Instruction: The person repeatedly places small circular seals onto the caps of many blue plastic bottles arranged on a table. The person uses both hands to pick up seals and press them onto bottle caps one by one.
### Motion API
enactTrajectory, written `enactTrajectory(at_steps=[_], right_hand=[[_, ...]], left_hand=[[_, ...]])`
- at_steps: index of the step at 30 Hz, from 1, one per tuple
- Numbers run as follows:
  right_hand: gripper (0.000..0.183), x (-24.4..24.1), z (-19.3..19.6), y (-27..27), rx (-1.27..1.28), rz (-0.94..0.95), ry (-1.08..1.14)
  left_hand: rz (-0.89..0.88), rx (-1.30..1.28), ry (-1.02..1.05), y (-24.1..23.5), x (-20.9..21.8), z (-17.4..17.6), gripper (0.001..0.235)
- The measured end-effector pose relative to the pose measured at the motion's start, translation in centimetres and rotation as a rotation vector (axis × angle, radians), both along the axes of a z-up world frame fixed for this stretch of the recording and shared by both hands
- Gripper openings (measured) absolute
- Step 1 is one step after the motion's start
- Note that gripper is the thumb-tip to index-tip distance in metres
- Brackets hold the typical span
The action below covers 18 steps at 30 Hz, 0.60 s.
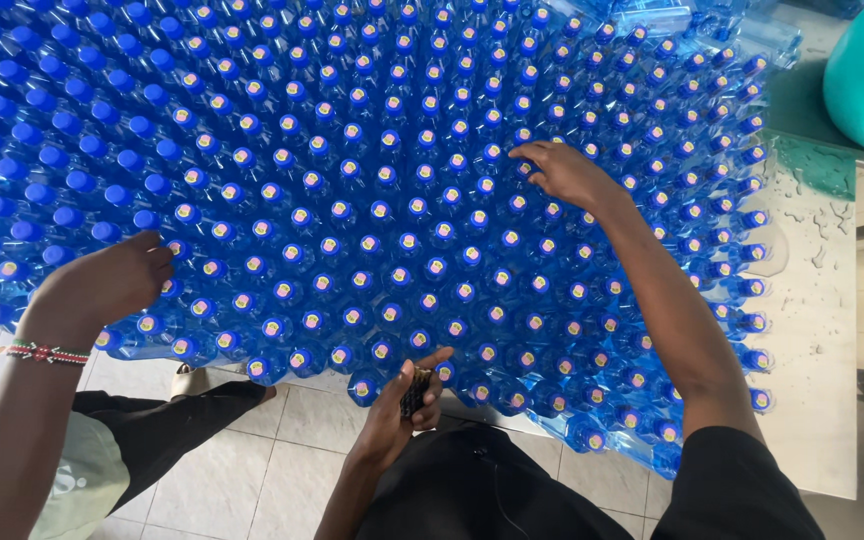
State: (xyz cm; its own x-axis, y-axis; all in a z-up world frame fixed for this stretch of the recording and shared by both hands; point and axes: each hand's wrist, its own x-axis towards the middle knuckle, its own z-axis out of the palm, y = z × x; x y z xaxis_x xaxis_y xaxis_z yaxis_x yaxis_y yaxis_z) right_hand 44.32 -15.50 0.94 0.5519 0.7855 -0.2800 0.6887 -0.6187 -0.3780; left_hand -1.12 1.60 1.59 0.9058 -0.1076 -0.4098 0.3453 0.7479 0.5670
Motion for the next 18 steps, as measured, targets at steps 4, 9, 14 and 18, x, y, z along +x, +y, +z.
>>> enactTrajectory(at_steps=[4,9,14,18], right_hand=[[0.064,-0.4,0.2,0.2,-0.038,0.023,-0.04],[0.064,1.0,-2.5,-0.3,0.004,0.134,-0.146],[0.064,0.0,-1.3,-0.4,-0.004,0.085,-0.15],[0.044,-4.1,1.5,-1.8,0.276,-0.019,-0.183]], left_hand=[[0.003,-0.01,-0.005,0.1,0.1,0.2,0.083],[-0.035,-0.006,-0.033,-0.1,0.6,0.0,0.083],[-0.062,-0.004,-0.032,-0.5,0.8,-0.2,0.085],[-0.059,-0.018,-0.03,0.0,0.1,-0.1,0.087]])
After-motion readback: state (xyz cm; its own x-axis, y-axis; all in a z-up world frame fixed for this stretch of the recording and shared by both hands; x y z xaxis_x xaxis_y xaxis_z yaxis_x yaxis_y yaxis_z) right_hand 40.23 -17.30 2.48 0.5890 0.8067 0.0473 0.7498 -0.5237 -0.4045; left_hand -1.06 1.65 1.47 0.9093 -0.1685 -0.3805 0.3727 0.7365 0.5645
